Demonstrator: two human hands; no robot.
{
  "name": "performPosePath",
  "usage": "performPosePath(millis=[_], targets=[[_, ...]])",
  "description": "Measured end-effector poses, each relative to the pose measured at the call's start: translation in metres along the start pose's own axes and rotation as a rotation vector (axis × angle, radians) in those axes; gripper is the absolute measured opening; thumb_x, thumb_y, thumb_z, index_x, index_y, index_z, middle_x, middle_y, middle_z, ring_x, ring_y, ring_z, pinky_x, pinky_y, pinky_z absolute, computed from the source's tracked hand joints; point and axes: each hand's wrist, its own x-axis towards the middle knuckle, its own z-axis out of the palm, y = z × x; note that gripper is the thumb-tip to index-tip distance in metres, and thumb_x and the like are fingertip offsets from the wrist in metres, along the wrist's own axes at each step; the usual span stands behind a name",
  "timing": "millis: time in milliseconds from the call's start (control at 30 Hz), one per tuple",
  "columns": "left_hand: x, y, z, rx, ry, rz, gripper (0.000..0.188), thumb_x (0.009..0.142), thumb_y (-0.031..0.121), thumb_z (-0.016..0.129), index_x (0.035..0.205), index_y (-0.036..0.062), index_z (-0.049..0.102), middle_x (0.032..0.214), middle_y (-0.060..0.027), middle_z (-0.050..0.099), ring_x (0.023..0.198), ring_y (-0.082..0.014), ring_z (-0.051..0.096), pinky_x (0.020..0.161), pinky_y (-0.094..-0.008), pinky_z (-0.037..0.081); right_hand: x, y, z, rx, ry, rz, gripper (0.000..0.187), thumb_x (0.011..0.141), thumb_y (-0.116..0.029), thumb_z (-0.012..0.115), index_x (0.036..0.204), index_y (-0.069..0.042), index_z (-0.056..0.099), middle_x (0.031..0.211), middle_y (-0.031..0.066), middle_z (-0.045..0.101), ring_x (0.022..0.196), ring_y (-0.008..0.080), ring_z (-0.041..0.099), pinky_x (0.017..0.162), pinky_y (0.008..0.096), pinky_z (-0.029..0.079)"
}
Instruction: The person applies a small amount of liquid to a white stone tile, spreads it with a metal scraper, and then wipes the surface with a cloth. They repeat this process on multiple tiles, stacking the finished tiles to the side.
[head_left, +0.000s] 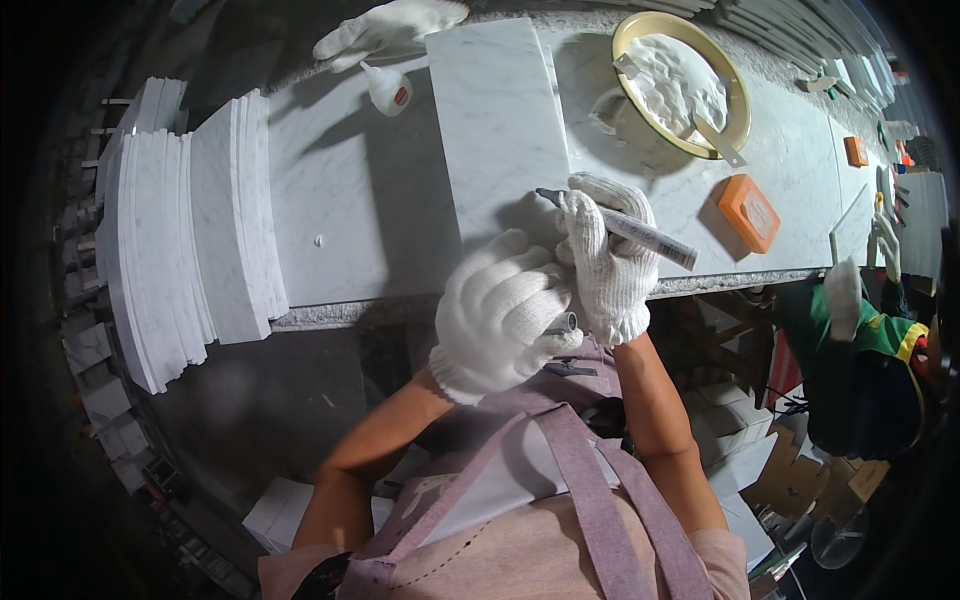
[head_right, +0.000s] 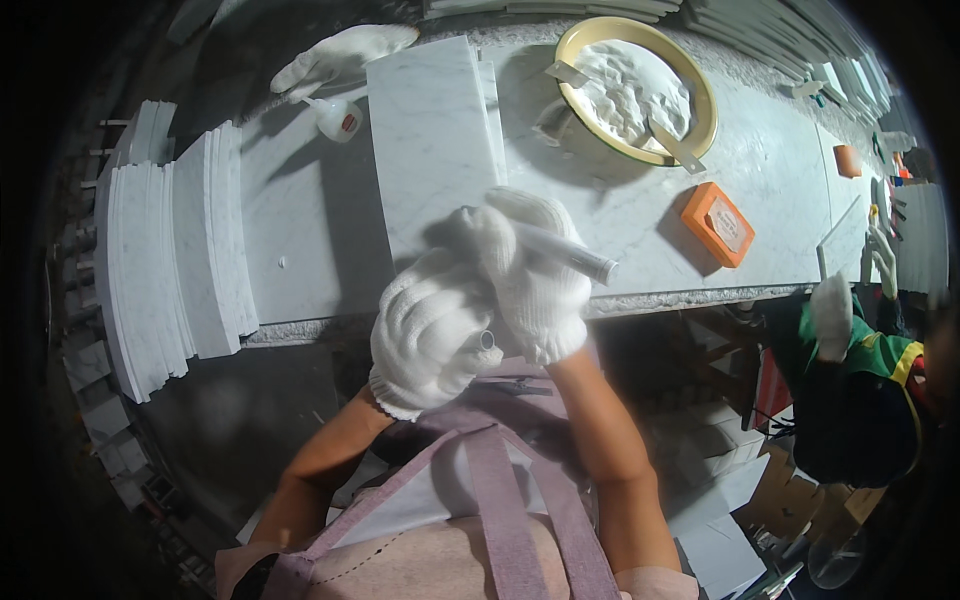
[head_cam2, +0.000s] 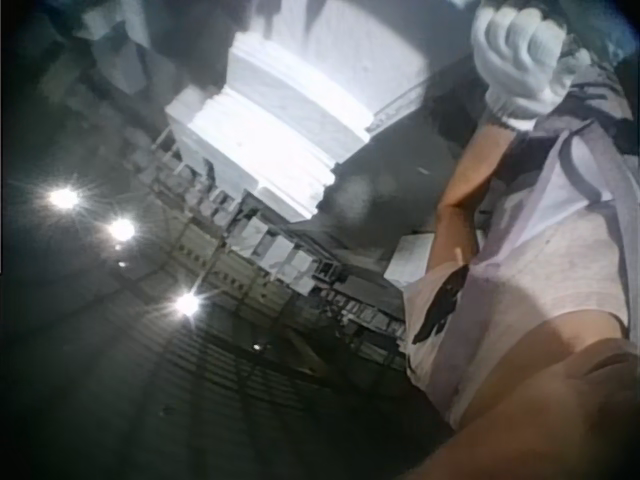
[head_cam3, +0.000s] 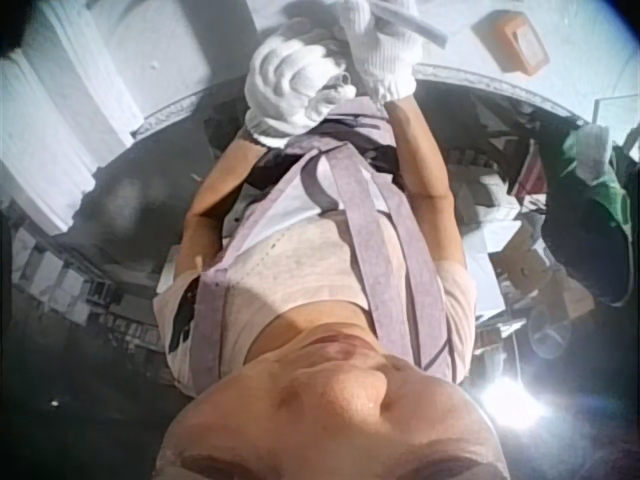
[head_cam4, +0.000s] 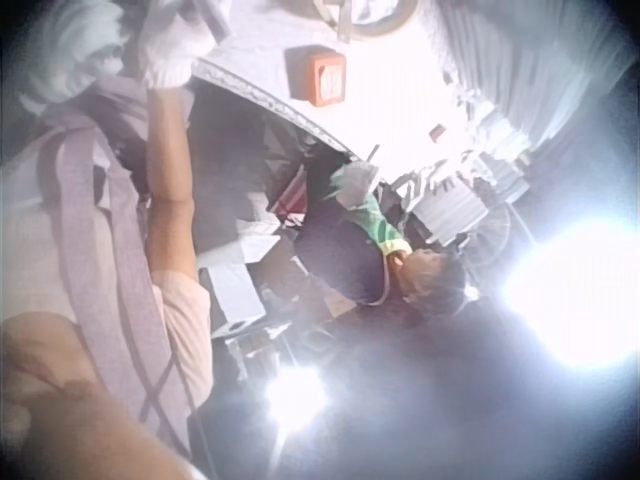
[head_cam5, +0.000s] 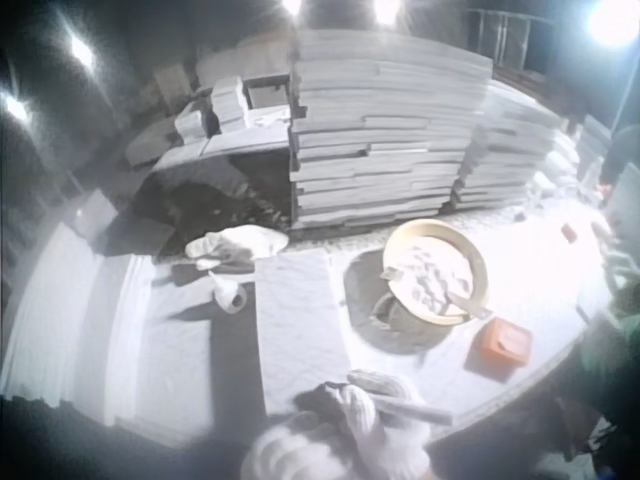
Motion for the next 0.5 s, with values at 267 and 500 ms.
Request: performPosePath(millis=[267, 500], targets=[[0.0077, -0.0013, -0.0011, -0.063, 0.061, 0.054, 0.036, 0.099, 0.041, 0.066, 0.118, 0.0113, 0.072, 0.125, -0.0075, 0.069, 0.124, -0.0319, 0.064, 0.110, -0.0547, 0.051, 0.0010, -0.0005, 0.0001, -0.086, 0.009, -0.046, 0.028, 0.101, -0.020, 0.075, 0.120, -0.001, 0.070, 0.094, 0.0072, 0.076, 0.073, 0.0070, 0.069, 0.062, 0.0224, 0.058], [0.0058, 0.0008, -0.0019, -0.034, 0.049, 0.045, 0.037, 0.098, 0.042, 0.068, 0.119, 0.0114, 0.072, 0.126, -0.0078, 0.069, 0.126, -0.0326, 0.064, 0.109, -0.0534, 0.051, -0.0012, -0.0087, -0.0004, 0.086, 0.059, 0.023, 0.027, 0.102, -0.020, 0.073, 0.122, -0.001, 0.070, 0.088, 0.0070, 0.075, 0.068, 0.0100, 0.070, 0.060, 0.0242, 0.059]])
